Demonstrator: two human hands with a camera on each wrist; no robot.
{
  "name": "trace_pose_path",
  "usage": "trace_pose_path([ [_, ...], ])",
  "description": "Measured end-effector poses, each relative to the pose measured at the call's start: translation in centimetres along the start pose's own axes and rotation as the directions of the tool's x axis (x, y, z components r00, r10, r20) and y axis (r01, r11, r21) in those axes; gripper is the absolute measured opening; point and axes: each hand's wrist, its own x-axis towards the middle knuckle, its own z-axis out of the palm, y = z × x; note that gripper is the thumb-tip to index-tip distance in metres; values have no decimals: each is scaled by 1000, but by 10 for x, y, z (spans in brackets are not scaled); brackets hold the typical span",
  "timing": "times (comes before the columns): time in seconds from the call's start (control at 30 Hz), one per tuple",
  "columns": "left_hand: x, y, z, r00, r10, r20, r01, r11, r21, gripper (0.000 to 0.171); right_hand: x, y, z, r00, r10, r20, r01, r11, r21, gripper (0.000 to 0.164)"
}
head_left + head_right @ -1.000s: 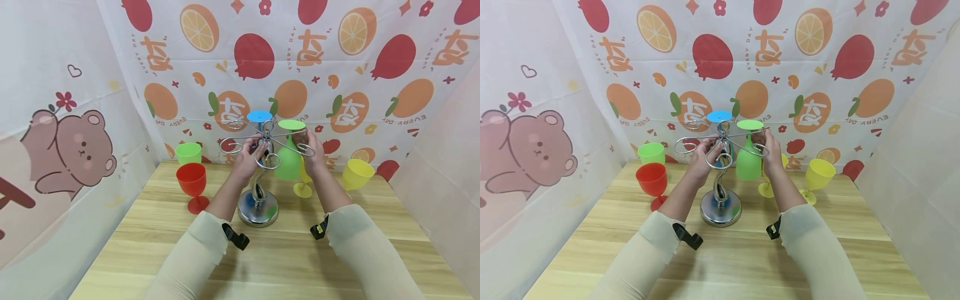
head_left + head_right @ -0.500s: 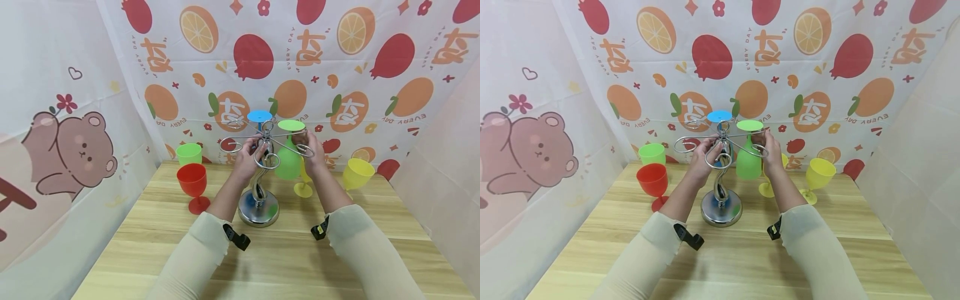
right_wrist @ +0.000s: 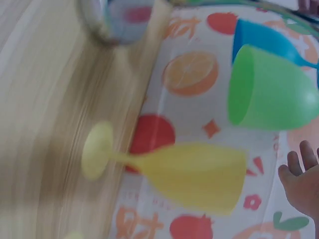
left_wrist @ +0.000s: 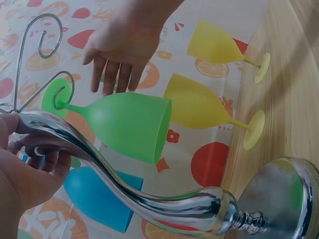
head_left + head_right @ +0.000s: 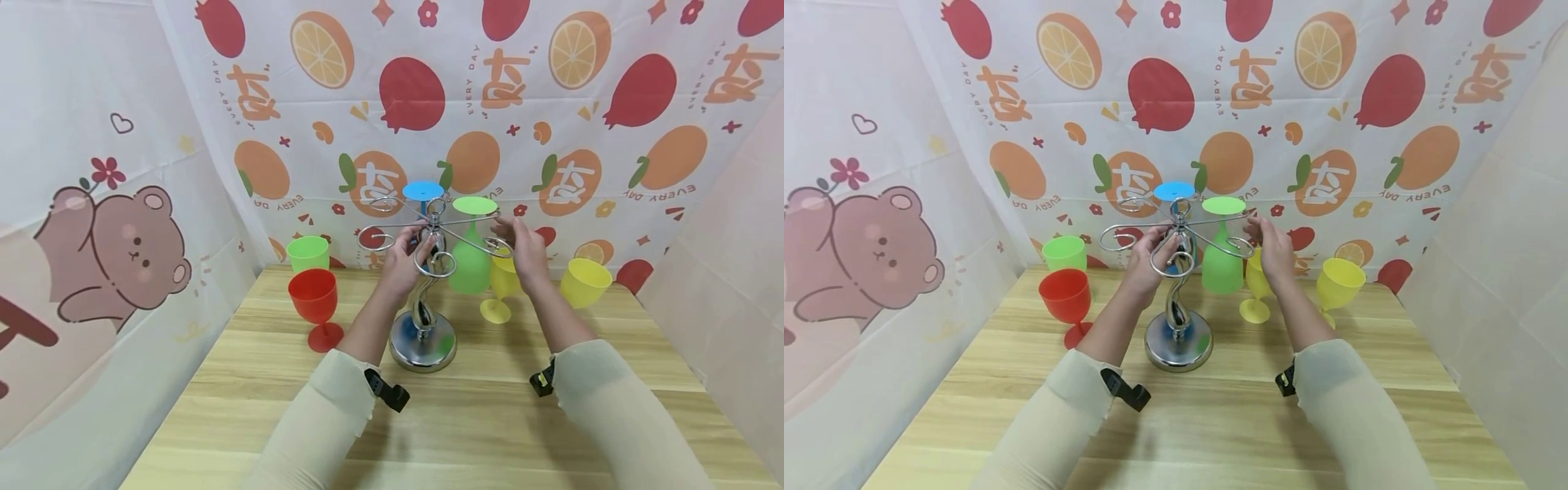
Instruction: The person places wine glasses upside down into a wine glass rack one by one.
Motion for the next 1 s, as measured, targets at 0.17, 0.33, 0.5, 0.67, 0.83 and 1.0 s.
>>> trace_pose_path([
  [0.17,1,-2,-1,1000,5,-5,-5,1000,-12,42,-3,12,-24,995,-96,11,94,939,-330,61],
  [0.33,3,-4,-2,1000,9,0,-9,1000,-15,41,3,30,-53,955,-281,94,278,739,-614,53],
  [0.5,3,-5,0,1000,12,7,-12,1000,-19,41,7,53,-86,949,-264,172,292,537,-791,57],
  [0.67,3,-6,2,1000,12,11,-12,1000,-17,42,3,69,-110,984,-64,166,177,417,-891,72],
  [0.83,4,-5,2,1000,10,12,-9,1000,-28,41,-1,76,-125,988,73,134,92,416,-905,80],
  [1.0,4,-4,-1,1000,14,10,-13,1000,-27,40,0,83,-133,980,129,149,82,423,-902,81],
])
